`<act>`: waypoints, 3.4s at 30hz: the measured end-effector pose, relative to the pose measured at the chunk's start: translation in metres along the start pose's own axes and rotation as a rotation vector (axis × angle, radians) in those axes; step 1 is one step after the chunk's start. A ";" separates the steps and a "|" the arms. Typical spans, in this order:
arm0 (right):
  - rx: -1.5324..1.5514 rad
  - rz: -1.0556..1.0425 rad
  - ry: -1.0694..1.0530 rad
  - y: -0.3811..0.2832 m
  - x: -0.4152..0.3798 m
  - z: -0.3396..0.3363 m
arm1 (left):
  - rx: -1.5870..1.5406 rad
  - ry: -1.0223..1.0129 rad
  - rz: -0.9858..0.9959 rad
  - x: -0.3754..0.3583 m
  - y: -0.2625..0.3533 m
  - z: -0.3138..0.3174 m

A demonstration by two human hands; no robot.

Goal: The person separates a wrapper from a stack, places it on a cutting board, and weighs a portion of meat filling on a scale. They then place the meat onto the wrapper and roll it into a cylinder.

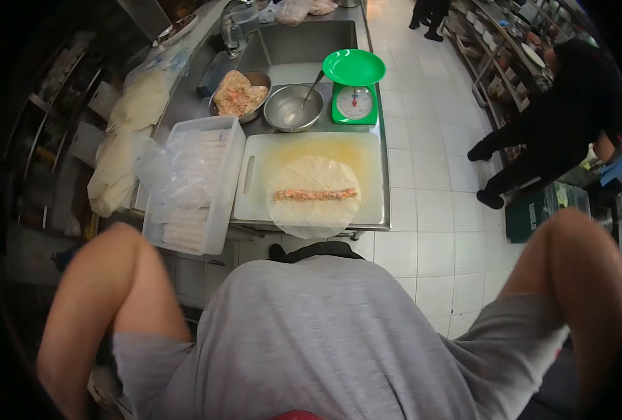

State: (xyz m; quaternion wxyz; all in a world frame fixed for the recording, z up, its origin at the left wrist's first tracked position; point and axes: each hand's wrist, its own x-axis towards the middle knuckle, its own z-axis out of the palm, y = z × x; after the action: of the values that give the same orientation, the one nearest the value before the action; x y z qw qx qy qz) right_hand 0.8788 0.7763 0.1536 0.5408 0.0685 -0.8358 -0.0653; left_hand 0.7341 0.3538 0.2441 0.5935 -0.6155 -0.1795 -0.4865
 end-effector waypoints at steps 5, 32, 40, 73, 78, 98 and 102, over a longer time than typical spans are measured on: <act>0.144 0.343 0.215 -0.019 -0.056 0.004 | 0.162 0.551 -0.559 -0.190 -0.017 0.017; 0.556 0.600 -0.789 -0.136 -0.245 0.294 | -0.012 -1.266 -1.290 -0.498 0.112 0.030; 0.520 0.455 -0.713 -0.150 -0.238 0.295 | 0.021 -1.241 -1.337 -0.486 0.103 0.007; 0.602 0.373 -0.797 -0.202 -0.224 0.362 | 0.006 -0.809 -1.868 -0.504 0.119 -0.033; 0.892 0.678 -0.947 -0.159 -0.189 0.321 | 0.012 -0.953 -1.769 -0.487 0.113 -0.031; 0.629 0.719 -0.742 -0.107 -0.258 0.234 | -0.129 -1.331 -1.358 -0.490 0.084 0.001; 0.612 0.656 -0.765 -0.101 -0.274 0.247 | -0.163 -1.370 -1.368 -0.506 0.083 -0.009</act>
State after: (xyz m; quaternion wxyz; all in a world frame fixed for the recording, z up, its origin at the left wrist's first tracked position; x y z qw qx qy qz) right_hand 0.7690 0.7359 -0.2101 0.1486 -0.0692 -0.9298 0.3295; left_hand 0.5634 0.5072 -0.2150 -0.0953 -0.5673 -0.7708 -0.2737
